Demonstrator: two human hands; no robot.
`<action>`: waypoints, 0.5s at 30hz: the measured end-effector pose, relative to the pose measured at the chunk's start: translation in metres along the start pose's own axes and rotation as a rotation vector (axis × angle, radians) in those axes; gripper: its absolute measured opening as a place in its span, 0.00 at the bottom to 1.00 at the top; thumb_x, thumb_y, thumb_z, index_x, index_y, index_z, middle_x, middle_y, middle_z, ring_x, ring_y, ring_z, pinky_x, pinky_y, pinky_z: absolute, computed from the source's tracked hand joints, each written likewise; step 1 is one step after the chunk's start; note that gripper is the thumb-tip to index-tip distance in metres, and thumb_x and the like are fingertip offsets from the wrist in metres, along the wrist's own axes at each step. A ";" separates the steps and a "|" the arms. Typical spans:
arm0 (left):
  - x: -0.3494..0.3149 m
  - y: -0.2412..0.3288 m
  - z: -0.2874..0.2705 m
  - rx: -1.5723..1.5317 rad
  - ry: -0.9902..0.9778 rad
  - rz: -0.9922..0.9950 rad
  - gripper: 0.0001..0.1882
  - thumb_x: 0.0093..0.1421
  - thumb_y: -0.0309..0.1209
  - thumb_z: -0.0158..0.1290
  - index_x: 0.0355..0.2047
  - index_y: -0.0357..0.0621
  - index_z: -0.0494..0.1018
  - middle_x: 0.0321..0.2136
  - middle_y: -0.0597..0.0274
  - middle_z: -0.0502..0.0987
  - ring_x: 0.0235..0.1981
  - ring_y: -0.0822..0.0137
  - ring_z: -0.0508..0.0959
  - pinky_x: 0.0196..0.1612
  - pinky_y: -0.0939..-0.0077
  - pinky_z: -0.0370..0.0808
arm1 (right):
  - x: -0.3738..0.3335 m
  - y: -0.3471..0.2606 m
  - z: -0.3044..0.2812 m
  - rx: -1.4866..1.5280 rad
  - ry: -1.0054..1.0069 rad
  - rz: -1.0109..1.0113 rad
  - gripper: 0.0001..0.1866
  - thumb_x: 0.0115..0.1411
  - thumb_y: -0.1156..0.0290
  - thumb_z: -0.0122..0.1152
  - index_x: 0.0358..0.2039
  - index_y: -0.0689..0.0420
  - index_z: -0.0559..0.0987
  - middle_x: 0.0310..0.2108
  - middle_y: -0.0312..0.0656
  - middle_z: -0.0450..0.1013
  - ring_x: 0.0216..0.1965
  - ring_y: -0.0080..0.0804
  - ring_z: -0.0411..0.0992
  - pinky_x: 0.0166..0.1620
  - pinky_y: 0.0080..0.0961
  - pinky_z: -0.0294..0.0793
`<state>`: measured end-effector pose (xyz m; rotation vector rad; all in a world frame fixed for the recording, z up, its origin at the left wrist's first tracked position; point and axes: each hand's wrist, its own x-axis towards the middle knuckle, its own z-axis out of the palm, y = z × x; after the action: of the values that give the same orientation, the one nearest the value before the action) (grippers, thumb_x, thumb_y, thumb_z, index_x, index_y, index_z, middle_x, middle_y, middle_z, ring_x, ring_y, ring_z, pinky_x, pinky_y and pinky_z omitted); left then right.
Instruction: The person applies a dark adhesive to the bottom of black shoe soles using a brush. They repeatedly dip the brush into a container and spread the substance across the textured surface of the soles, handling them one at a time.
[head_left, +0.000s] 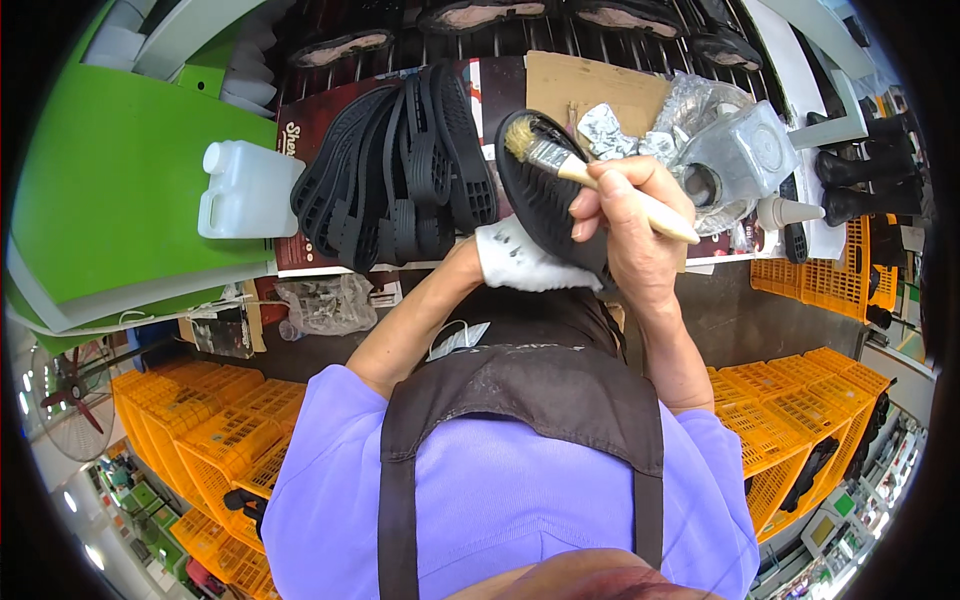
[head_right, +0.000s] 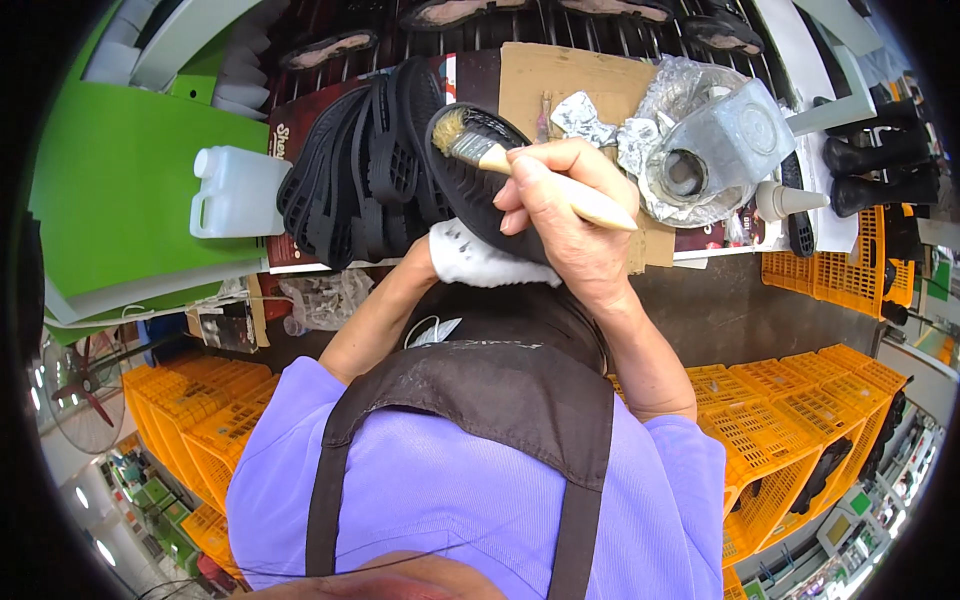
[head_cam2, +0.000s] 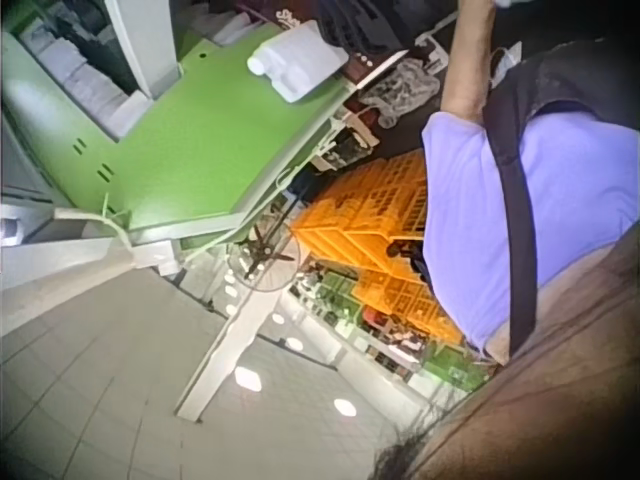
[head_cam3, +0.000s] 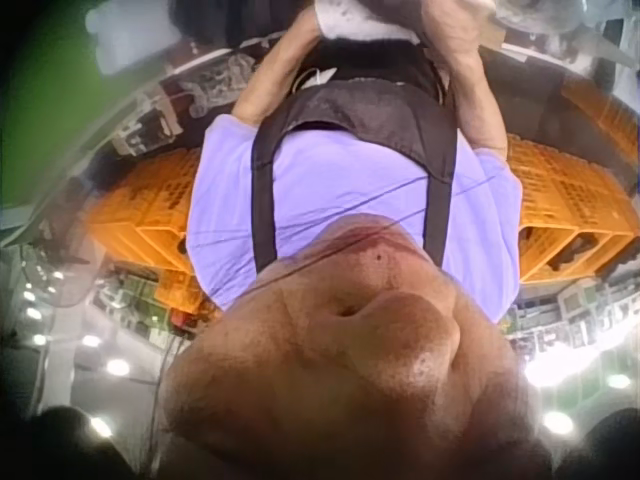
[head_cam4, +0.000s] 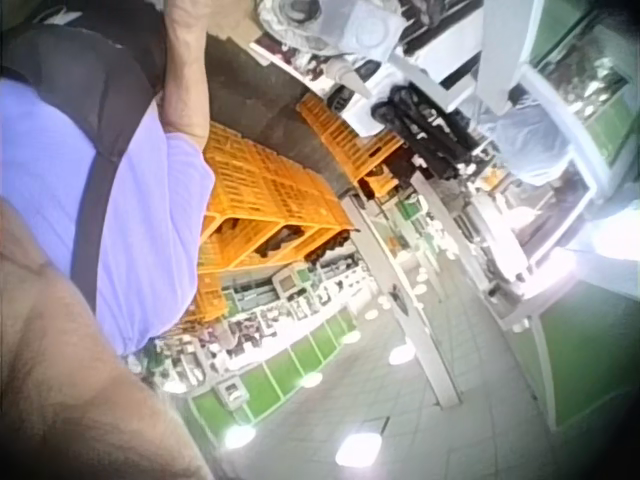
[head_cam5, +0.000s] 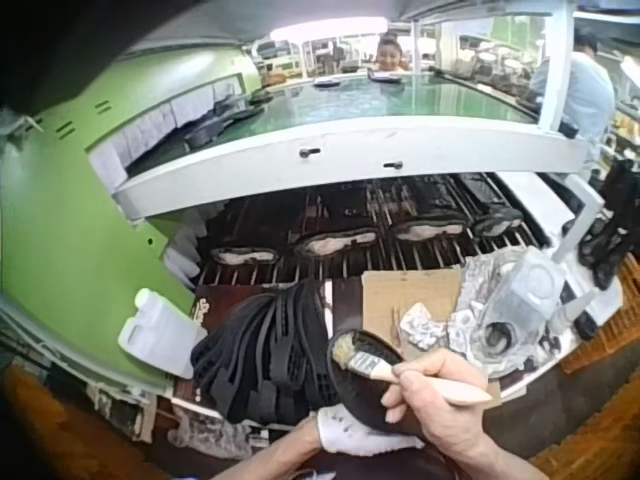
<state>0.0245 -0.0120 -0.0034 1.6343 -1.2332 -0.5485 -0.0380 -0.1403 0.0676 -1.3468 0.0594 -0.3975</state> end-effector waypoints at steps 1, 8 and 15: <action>0.000 0.001 -0.004 -0.004 -0.084 -0.001 0.24 0.49 0.44 0.60 0.37 0.37 0.68 0.28 0.53 0.72 0.32 0.58 0.72 0.39 0.68 0.70 | 0.003 0.001 -0.004 -0.011 0.008 -0.024 0.08 0.59 0.74 0.53 0.31 0.67 0.73 0.21 0.43 0.73 0.18 0.20 0.70 0.23 0.13 0.70; -0.017 0.000 -0.024 -0.359 -0.313 -0.358 0.24 0.49 0.28 0.61 0.46 0.38 0.68 0.40 0.58 0.74 0.42 0.68 0.73 0.46 0.71 0.71 | 0.025 0.001 -0.027 -0.099 0.083 -0.103 0.08 0.59 0.74 0.54 0.28 0.66 0.74 0.20 0.41 0.73 0.17 0.19 0.70 0.23 0.13 0.70; -0.031 0.001 -0.019 -1.033 0.032 -0.281 0.29 0.57 0.46 0.47 0.48 0.31 0.65 0.38 0.48 0.74 0.36 0.60 0.76 0.40 0.69 0.74 | 0.023 0.007 -0.040 -0.125 0.079 -0.067 0.08 0.59 0.72 0.55 0.29 0.65 0.75 0.20 0.40 0.73 0.18 0.19 0.70 0.23 0.12 0.70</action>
<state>0.0268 0.0238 -0.0003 0.9016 -0.5019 -1.0997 -0.0260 -0.1838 0.0559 -1.4585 0.1069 -0.5105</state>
